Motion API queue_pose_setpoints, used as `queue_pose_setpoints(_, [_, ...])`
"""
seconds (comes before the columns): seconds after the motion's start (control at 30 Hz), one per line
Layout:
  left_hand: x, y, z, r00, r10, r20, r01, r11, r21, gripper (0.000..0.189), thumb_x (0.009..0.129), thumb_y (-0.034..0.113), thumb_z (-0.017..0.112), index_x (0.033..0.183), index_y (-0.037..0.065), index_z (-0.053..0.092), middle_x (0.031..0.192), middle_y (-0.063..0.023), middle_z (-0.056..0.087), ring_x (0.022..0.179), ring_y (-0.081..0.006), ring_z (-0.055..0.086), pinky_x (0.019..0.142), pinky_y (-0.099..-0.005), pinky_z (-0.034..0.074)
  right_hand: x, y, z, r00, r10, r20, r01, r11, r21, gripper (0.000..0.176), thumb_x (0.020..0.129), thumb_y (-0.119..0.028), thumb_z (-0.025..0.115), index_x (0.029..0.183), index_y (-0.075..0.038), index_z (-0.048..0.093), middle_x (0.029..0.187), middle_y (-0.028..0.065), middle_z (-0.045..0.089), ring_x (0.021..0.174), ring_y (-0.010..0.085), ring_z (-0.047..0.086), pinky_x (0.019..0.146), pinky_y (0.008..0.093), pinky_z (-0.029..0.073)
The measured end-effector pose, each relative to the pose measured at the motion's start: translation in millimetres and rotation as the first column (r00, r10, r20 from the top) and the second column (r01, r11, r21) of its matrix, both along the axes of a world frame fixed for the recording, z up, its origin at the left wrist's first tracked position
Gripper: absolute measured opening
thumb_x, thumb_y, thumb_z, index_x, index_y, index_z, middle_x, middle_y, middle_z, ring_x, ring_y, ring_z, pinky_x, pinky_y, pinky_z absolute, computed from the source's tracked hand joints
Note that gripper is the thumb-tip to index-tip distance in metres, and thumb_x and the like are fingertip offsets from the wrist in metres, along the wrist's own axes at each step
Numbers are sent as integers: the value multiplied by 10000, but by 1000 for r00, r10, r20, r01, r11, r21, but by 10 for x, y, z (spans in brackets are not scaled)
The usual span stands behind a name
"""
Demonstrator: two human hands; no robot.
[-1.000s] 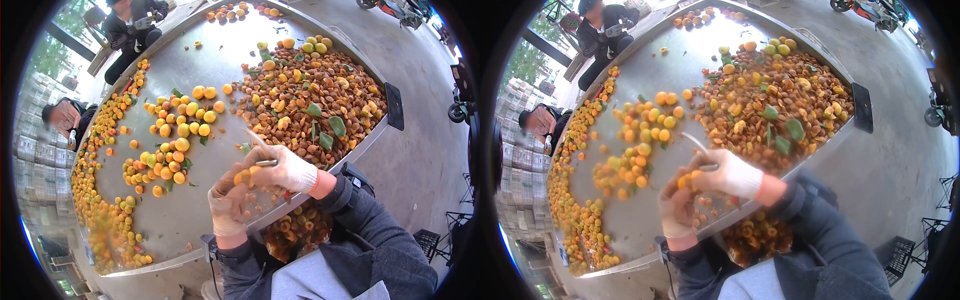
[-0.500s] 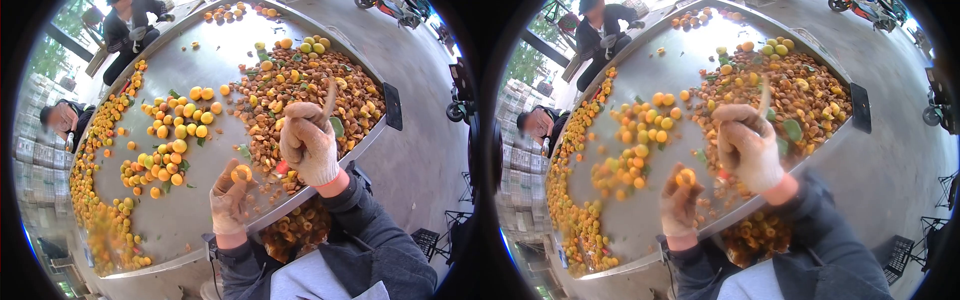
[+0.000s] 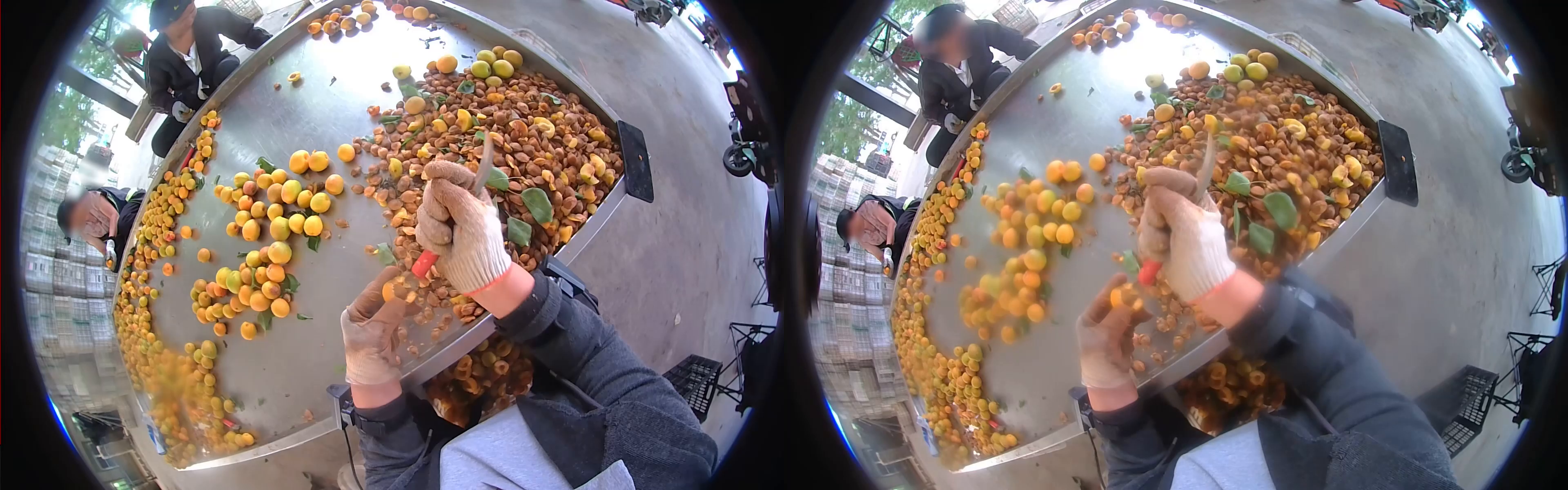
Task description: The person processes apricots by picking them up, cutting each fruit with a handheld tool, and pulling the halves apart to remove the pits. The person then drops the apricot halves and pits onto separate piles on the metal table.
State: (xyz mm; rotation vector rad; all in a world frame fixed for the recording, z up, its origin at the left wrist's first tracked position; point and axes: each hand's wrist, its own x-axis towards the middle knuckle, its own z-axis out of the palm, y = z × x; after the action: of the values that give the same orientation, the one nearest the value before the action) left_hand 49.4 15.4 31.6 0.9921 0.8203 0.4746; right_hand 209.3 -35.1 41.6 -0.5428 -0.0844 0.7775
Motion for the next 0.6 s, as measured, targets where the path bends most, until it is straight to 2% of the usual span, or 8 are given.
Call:
queue_pose_setpoints(0.07, [-21, 44, -13, 1000, -2, -16, 0, 998, -69, 428, 842, -23, 604, 1256, -85, 513, 990, -135, 645, 842, -203, 637, 711, -323, 564, 8, 105, -152, 956, 3, -293, -7, 1000, -14, 143, 928, -72, 516, 1056, -106, 570, 638, -3, 424, 476, 92, 365, 411, 212, 285])
queue_pose_setpoints(0.37, [-14, 108, -195, 953, 118, 278, -29, 952, -304, 405, 873, 5, 605, 1263, -33, 503, 1033, -99, 616, 863, -188, 625, 784, -317, 556, 17, 251, -325, 824, 82, -561, -10, 992, 129, 205, 935, -69, 500, 1127, -136, 523, 654, -25, 397, 499, 80, 354, 421, 210, 299])
queue_pose_setpoints(0.43, [0, 130, -282, 961, 228, 156, -229, 973, -8, 385, 884, 25, 598, 1257, -20, 513, 1038, -99, 619, 872, -189, 627, 796, -325, 556, 82, 236, -265, 948, -137, -287, 113, 989, -99, 186, 921, -72, 524, 1095, -127, 561, 647, -18, 434, 537, 75, 408, 425, 217, 310])
queue_pose_setpoints(0.47, [-22, 157, -270, 960, 231, 158, -233, 972, -7, 385, 884, 25, 598, 1257, -20, 513, 1038, -99, 619, 872, -189, 627, 796, -325, 556, 128, 164, -265, 991, -128, -30, 119, 970, -212, 185, 890, -55, 571, 1064, -98, 619, 713, 9, 560, 613, 104, 533, 482, 255, 426])
queue_pose_setpoints(0.5, [-53, 209, -249, 937, 272, 219, -254, 961, -109, 363, 869, 23, 628, 1222, -9, 548, 1011, -100, 640, 861, -203, 650, 782, -330, 573, 105, 184, -257, 992, -124, -27, 115, 971, -209, 185, 890, -55, 571, 1064, -98, 619, 713, 9, 560, 613, 104, 533, 482, 255, 426])
queue_pose_setpoints(0.53, [-77, 254, -231, 908, 317, 275, -264, 941, -211, 342, 853, 21, 658, 1186, 1, 584, 984, -102, 660, 851, -216, 673, 769, -335, 589, 59, 199, -256, 869, -64, 490, 196, 955, -222, 174, 871, -29, 596, 1032, -77, 641, 772, 25, 602, 673, 128, 578, 567, 269, 471])
queue_pose_setpoints(0.57, [-92, 281, -216, 906, 320, 278, -268, 940, -210, 342, 853, 21, 658, 1186, 1, 584, 984, -102, 660, 851, -216, 673, 769, -335, 589, -4, 210, -144, 501, 29, 865, 274, 943, -190, 163, 852, -2, 620, 999, -56, 664, 831, 41, 644, 732, 152, 623, 651, 283, 516])
queue_pose_setpoints(0.6, [-108, 300, -203, 903, 328, 277, -264, 933, -243, 332, 858, 27, 655, 1181, -7, 586, 986, -102, 661, 860, -217, 673, 771, -341, 590, -46, 61, 10, 527, 393, 754, -21, 892, -451, 215, 797, 28, 666, 1003, -36, 673, 921, 81, 681, 852, 155, 650, 790, 275, 511])
